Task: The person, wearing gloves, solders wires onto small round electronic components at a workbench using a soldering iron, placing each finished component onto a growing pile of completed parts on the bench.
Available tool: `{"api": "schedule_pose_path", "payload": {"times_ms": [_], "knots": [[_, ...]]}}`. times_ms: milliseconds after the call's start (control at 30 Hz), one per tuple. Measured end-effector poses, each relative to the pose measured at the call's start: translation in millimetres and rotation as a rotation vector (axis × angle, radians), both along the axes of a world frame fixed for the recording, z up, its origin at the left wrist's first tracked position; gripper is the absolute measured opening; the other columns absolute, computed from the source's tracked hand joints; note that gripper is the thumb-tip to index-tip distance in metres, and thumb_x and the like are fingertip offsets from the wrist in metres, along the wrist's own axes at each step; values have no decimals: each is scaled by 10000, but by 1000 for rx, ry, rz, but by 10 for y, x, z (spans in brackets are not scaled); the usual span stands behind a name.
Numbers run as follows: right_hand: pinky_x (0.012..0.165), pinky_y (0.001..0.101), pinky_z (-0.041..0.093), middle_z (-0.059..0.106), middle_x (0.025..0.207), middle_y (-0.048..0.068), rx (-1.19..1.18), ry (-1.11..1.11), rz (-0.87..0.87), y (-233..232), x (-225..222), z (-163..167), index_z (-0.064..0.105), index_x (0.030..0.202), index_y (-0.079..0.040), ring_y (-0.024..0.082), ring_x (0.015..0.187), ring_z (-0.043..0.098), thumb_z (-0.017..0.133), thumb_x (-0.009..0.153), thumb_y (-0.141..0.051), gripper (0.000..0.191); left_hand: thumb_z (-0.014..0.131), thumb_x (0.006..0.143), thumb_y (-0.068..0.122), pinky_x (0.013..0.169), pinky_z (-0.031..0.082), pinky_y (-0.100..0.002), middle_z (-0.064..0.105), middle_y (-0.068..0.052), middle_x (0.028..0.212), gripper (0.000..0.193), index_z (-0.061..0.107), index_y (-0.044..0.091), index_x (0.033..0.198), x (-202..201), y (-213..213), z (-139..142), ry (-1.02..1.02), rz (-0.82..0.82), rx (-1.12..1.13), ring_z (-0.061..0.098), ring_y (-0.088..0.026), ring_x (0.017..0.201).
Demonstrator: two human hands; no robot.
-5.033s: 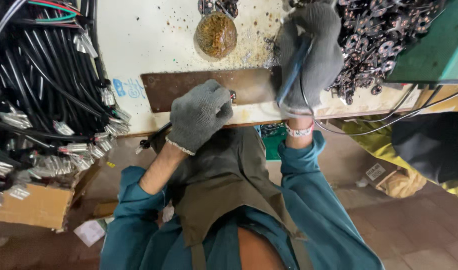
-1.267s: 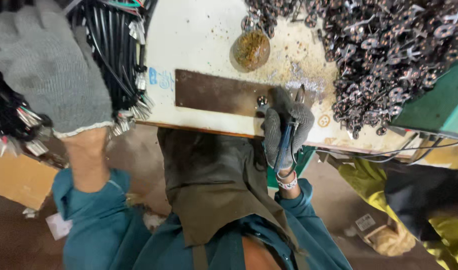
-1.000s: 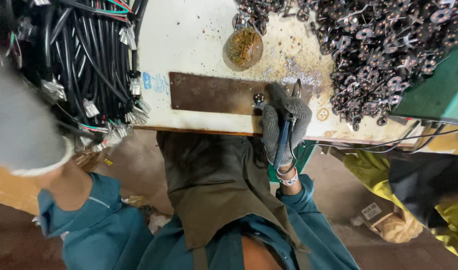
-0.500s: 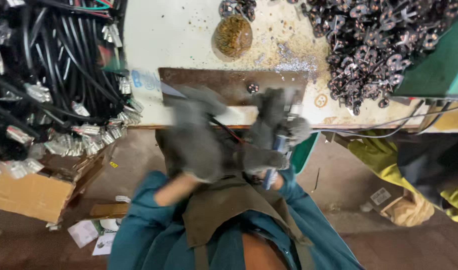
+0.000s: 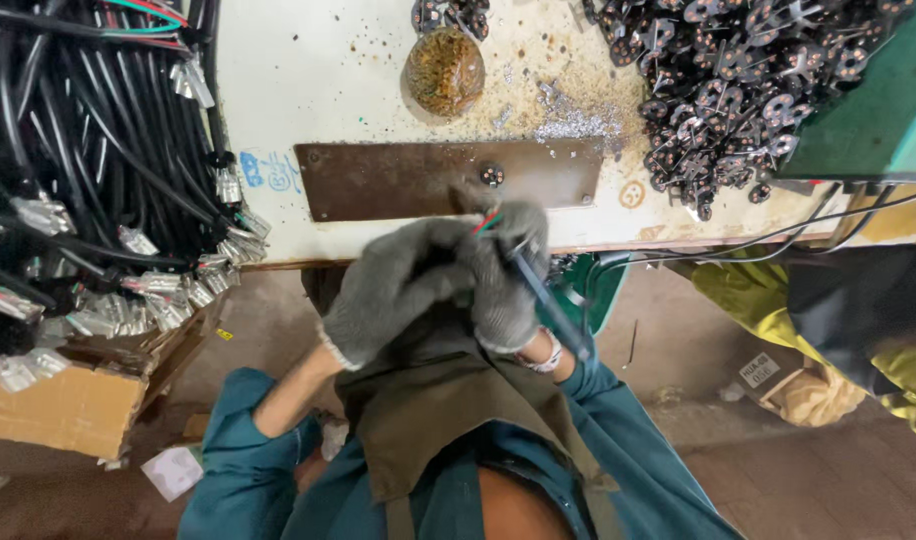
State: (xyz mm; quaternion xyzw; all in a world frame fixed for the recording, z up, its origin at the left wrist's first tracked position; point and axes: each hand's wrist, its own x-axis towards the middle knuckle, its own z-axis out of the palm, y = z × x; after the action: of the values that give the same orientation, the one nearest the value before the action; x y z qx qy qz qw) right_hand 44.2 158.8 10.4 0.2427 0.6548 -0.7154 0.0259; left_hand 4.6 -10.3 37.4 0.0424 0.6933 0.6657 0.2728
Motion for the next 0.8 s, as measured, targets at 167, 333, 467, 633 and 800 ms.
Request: {"api": "schedule_pose_path", "payload": {"times_ms": [167,333,467,633,800], "knots": [[691,348,529,679,953,69,702,323,287,484,-9,-261,614,1009,-71,150,826,651,680,952,-48,91,678,973,148,722,557,-321,730,-116,867,192,717,1,1091,-20,82,1,23,151,-127,707,-169,756],[669,333,548,694,917,101,484,92,196,508,-77,-194,708,1010,-28,159,765,667,688,944,-17,69,679,979,156,664,538,-360,698,-149,815,177,724,-6,1037,152,-4,-132,27,182,-190,691,-266,702],[786,344,524,658,1117,151,327,183,343,436,18,-76,513,1144,-13,199,963,645,736,869,1,355,695,967,154,743,556,-375,735,-162,947,172,729,14,1061,183,3,-116,204,174,-227,731,-320,850],[997,346,609,640,1301,109,146,97,275,446,88,-100,481,1403,-75,176,1135,705,780,948,-35,546,718,933,53,868,547,-391,710,-169,1086,202,712,6,1130,172,39,-49,279,192,-200,698,-341,1020],[826,374,486,773,954,34,939,303,571,382,-109,157,786,981,-155,227,871,693,910,773,-104,248,749,886,-40,941,555,-377,706,-140,1107,207,714,5,1084,167,115,-57,262,331,-92,697,-309,1069]]}}
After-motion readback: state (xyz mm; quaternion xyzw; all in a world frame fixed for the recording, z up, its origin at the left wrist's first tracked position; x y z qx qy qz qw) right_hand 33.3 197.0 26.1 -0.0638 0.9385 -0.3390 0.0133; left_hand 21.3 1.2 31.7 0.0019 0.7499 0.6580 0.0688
